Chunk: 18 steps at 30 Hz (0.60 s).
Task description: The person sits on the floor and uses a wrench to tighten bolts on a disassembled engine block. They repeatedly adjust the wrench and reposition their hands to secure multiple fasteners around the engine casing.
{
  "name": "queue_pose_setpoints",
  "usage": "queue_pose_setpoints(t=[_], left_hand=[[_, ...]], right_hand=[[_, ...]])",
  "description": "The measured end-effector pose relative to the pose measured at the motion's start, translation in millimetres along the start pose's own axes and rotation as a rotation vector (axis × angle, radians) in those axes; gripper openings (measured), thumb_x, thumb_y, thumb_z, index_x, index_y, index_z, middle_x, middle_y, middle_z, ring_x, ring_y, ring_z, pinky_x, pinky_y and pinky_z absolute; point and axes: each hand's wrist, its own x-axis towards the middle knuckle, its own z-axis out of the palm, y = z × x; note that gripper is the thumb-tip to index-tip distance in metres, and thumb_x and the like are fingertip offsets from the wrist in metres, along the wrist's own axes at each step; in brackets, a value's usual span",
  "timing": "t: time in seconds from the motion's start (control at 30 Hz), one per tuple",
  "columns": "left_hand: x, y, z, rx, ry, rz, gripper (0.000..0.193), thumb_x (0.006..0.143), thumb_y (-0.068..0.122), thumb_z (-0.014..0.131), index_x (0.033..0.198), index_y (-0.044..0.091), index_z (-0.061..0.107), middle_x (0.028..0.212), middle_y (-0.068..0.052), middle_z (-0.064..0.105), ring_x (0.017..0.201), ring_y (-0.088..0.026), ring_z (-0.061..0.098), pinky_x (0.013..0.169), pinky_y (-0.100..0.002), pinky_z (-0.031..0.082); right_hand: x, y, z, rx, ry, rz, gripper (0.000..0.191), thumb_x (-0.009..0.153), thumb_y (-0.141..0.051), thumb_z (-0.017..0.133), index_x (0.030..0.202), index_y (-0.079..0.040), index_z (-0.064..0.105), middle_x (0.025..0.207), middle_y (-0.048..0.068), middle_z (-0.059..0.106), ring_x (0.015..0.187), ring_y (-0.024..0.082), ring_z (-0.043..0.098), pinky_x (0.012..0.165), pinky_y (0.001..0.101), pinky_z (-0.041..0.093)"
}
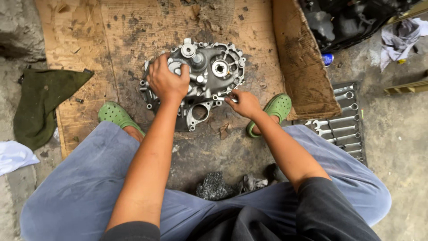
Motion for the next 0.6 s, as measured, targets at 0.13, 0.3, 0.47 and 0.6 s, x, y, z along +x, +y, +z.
queue_pose_setpoints(t=[0.13, 0.3, 0.47, 0.6], left_hand=[[-1.6, -1.4, 2.1, 0.003, -0.056, -0.028, 0.053, 0.08, 0.041, 0.074, 0.12, 0.007, 0.068, 0.122, -0.016, 0.071, 0.118, -0.038, 0.06, 0.1, -0.052, 0.044], [0.8, 1.7, -1.2, 0.015, -0.086, -0.076, 0.054, 0.08, 0.042, 0.074, 0.12, 0.006, 0.068, 0.125, -0.015, 0.07, 0.119, -0.037, 0.06, 0.102, -0.053, 0.042], [1.8, 2.8, -4.5, 0.005, -0.051, -0.048, 0.057, 0.077, 0.042, 0.075, 0.121, 0.006, 0.069, 0.123, -0.016, 0.069, 0.118, -0.037, 0.059, 0.101, -0.051, 0.042], [0.0, 2.8, -2.3, 0.006, -0.062, -0.063, 0.056, 0.077, 0.043, 0.076, 0.119, 0.006, 0.069, 0.122, -0.015, 0.07, 0.117, -0.037, 0.06, 0.1, -0.052, 0.042]], right_hand=[[2.6, -5.6, 8.6, 0.022, 0.014, 0.043, 0.041, 0.089, -0.054, 0.068, 0.106, -0.017, 0.071, 0.091, 0.011, 0.075, 0.086, 0.036, 0.071, 0.074, 0.0487, 0.055], [19.2, -3.1, -1.3, -0.061, -0.096, 0.014, 0.043, 0.089, -0.057, 0.068, 0.106, -0.018, 0.071, 0.091, 0.01, 0.075, 0.087, 0.035, 0.071, 0.075, 0.0482, 0.055], [27.9, -5.9, -3.8, -0.105, -0.09, 0.001, 0.044, 0.087, -0.06, 0.069, 0.104, -0.019, 0.073, 0.091, 0.012, 0.075, 0.09, 0.035, 0.07, 0.077, 0.0484, 0.054], [34.1, -9.5, -5.6, -0.118, -0.183, 0.025, 0.048, 0.088, -0.063, 0.068, 0.102, -0.018, 0.073, 0.093, 0.011, 0.075, 0.091, 0.034, 0.07, 0.078, 0.0475, 0.055]])
